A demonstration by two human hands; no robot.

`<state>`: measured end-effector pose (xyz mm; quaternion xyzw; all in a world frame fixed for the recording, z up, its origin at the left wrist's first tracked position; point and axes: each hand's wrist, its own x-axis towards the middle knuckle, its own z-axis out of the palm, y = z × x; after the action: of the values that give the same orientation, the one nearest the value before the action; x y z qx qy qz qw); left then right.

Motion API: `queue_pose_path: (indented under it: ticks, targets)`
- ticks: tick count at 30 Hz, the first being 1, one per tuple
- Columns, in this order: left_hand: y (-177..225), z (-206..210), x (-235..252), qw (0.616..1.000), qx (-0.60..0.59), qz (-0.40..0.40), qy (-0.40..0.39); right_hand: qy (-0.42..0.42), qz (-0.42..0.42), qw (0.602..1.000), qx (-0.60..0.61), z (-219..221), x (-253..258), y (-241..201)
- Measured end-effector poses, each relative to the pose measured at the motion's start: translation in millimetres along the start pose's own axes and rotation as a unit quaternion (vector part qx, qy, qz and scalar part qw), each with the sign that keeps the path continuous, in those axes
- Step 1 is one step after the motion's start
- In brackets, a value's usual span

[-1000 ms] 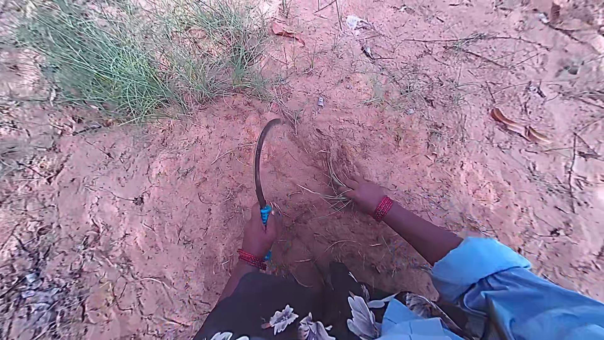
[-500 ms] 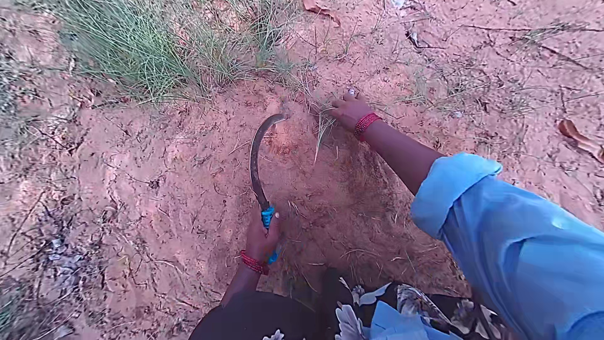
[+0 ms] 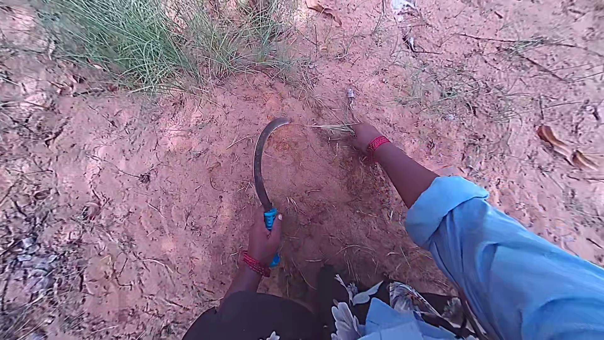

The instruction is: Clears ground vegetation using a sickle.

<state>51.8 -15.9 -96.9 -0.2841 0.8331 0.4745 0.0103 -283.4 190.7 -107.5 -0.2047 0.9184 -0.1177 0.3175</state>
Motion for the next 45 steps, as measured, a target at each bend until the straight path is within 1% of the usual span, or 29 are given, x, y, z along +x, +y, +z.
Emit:
queue_pose_path:
  ticks: [2,3,6,7,8,9,10,11,12,14,16,18,19,21,24,25,26,28,30,32,33,35,36,39,41,42,43,45]
  targets:
    - [3.7,3.0,-2.2,1.0,0.001,0.004,0.001,-0.016,-0.001,1.0,-0.013,14.3,-38.0,-1.2]
    - [5.7,3.8,-3.2,1.0,0.005,0.006,0.0,-0.03,-0.027,0.999,-0.031,23.5,-61.8,-3.6]
    - [8.9,5.6,-5.3,1.0,0.008,0.008,-0.002,-0.079,-0.158,0.98,-0.091,49.2,-127.7,-0.1]
    - [10.0,5.8,-5.9,1.0,0.007,0.009,-0.002,-0.081,-0.164,0.979,-0.091,53.4,-142.5,7.4]
    - [10.2,6.1,-6.3,1.0,0.006,0.011,-0.001,-0.053,-0.14,0.986,-0.071,52.9,-154.5,17.5]
    - [10.3,6.0,-6.1,1.0,0.005,0.012,0.001,0.003,-0.097,0.994,-0.042,48.1,-161.9,29.3]
    - [11.1,6.0,-6.3,1.0,0.003,0.012,0.004,0.069,-0.047,0.996,-0.024,40.7,-164.4,41.8]
    - [11.8,5.9,-6.9,1.0,-0.002,0.01,0.006,0.112,0.007,0.994,-0.012,30.7,-164.1,51.2]
    - [11.1,6.6,-6.5,1.0,-0.004,0.015,0.013,0.137,0.04,0.99,-0.01,21.5,-161.6,58.0]
    - [11.9,7.7,-3.6,0.999,-0.017,0.017,0.026,0.135,0.044,0.99,-0.019,7.0,-155.3,62.8]
    - [16.1,8.4,-1.6,0.999,-0.033,0.013,0.033,0.095,0.024,0.995,-0.006,-4.3,-156.0,61.4]
    - [21.7,7.9,1.4,0.998,-0.046,0.006,0.042,0.066,0.028,0.997,0.002,-15.1,-159.2,70.7]
    - [23.8,7.5,2.2,0.998,-0.05,0.005,0.046,0.065,0.048,0.997,0.004,-20.3,-163.4,82.6]
    - [25.2,7.6,4.2,0.997,-0.054,0.007,0.047,0.075,0.126,0.989,0.007,-30.5,-177.6,121.8]
    - [25.7,8.1,7.3,0.997,-0.052,0.014,0.047,0.109,0.281,0.954,0.01,-47.6,-222.4,196.4]
    - [26.0,9.0,7.5,0.997,-0.049,0.018,0.049,0.116,0.321,0.94,0.013,-51.8,-239.8,216.7]
    - [26.3,10.0,7.3,0.997,-0.049,0.021,0.049,0.127,0.346,0.929,0.028,-54.0,-254.5,230.8]
    - [27.8,13.7,4.2,0.998,-0.049,0.018,0.041,0.147,0.364,0.916,0.09,-45.1,-269.4,248.9]
    - [30.9,19.7,1.2,0.998,-0.061,0.015,0.029,0.143,0.379,0.901,0.152,-24.4,-257.9,253.6]
    - [33.6,27.2,-2.8,0.997,-0.08,0.012,0.017,0.132,0.402,0.885,0.194,-1.8,-231.4,229.7]
    - [35.4,30.0,-6.0,0.996,-0.087,0.012,0.012,0.133,0.408,0.883,0.19,10.5,-214.5,214.9]
    - [35.4,29.8,-14.7,0.997,-0.078,0.014,0.008,0.132,0.396,0.894,0.164,35.4,-186.4,170.2]
    - [34.4,29.2,-18.5,0.997,-0.069,0.019,0.007,0.131,0.366,0.908,0.153,45.2,-177.9,141.8]
    - [28.1,28.6,-29.8,0.999,-0.039,0.033,0.009,0.081,0.236,0.963,0.102,76.4,-175.6,50.9]
    - [25.0,29.8,-36.5,0.999,-0.033,0.037,0.009,0.05,0.124,0.989,0.072,102.9,-187.6,9.0]
    - [25.5,30.0,-39.0,0.999,-0.03,0.035,0.008,0.046,0.061,0.995,0.064,118.5,-196.1,-3.6]
    - [27.1,29.9,-41.2,0.999,-0.03,0.03,0.007,0.018,0.006,0.999,0.049,132.2,-203.5,-11.9]
    - [31.5,31.5,-41.8,0.999,-0.035,0.027,0.004,-0.085,-0.098,0.991,0.019,152.0,-219.3,-18.3]
